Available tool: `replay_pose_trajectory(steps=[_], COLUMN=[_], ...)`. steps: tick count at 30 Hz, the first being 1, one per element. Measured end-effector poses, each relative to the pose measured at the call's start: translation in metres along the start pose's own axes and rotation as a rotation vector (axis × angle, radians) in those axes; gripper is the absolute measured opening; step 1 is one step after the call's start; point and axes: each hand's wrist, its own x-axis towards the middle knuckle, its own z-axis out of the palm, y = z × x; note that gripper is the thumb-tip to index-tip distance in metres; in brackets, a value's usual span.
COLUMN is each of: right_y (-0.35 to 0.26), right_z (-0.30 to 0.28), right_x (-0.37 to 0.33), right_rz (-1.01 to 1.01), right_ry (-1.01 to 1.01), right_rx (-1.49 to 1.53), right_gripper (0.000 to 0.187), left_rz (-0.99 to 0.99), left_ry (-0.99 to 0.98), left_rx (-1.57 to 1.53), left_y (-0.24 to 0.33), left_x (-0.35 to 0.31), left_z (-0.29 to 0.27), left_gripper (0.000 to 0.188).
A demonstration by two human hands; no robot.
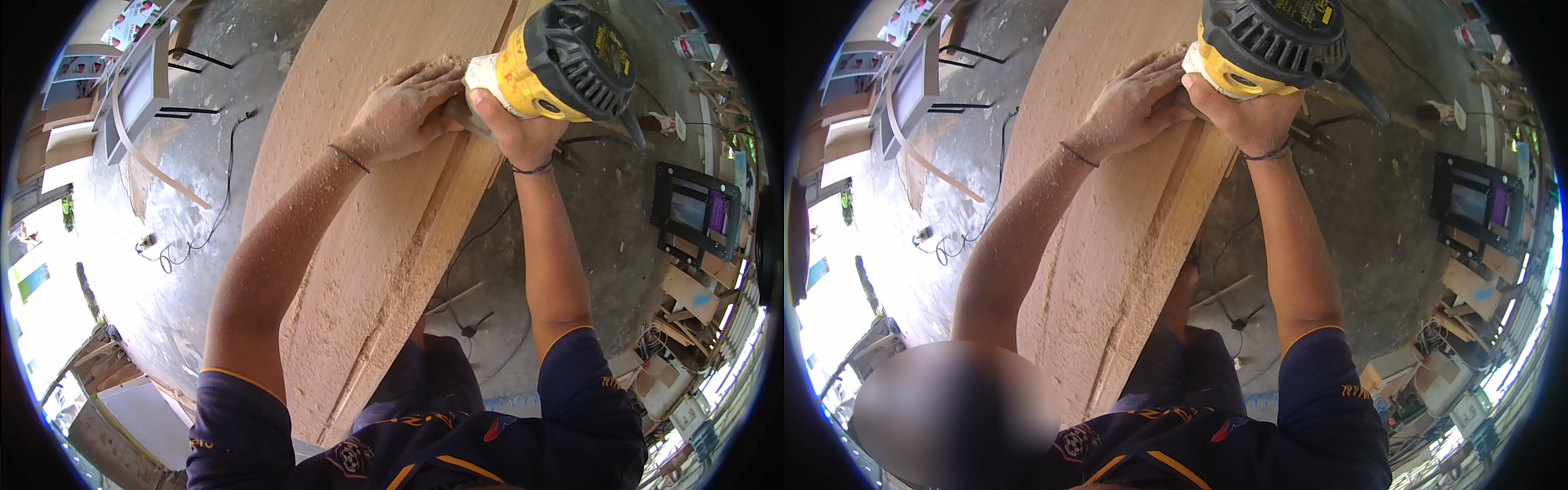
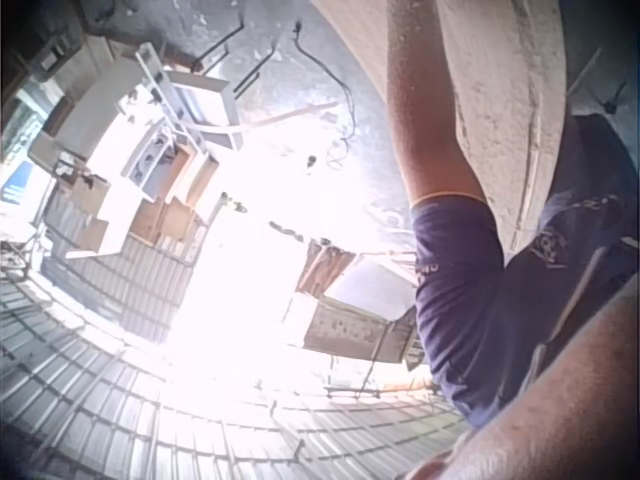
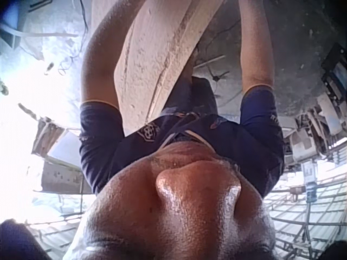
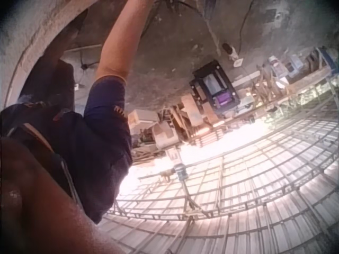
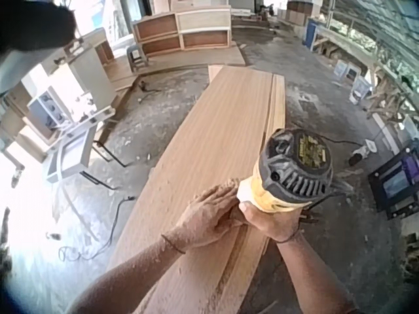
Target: The person uses a hand router to shape the edges and cut grooves into a curved wooden panel, then uses a tape measure to check the depth of the cut.
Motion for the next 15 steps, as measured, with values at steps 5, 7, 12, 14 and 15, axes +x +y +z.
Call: replay_pose_trajectory(steps=[5, 7, 12, 14, 15], right_y=[0.007, 0.007, 0.017, 0.021, 0.022], right_z=[-0.008, -0.005, -0.008, -0.010, -0.011], right_x=[0.009, 0.012, 0.015, 0.019, 0.021], right_rz=[-0.013, -0.014, -0.014, -0.006, -0.003], right_ry=[-0.044, -0.014, -0.014, -0.024, -0.023], right_rx=[-0.064, -0.019, -0.018, -0.019, -0.019], right_gripper=[0.049, 0.047, 0.045, 0.045, 0.045], left_rz=[0.036, 0.040, 0.027, 0.017, 0.011], left_ry=[0.023, 0.019, 0.023, 0.026, 0.028], left_rx=[0.014, 0.020, 0.020, 0.028, 0.033], left_y=[-0.005, -0.007, -0.009, -0.010, -0.012], left_x=[0.011, 0.013, 0.020, 0.025, 0.028], left_z=[0.001, 0.001, 0.001, 0.002, 0.003], left_gripper=[0.061, 0.061, 0.061, 0.059, 0.058])
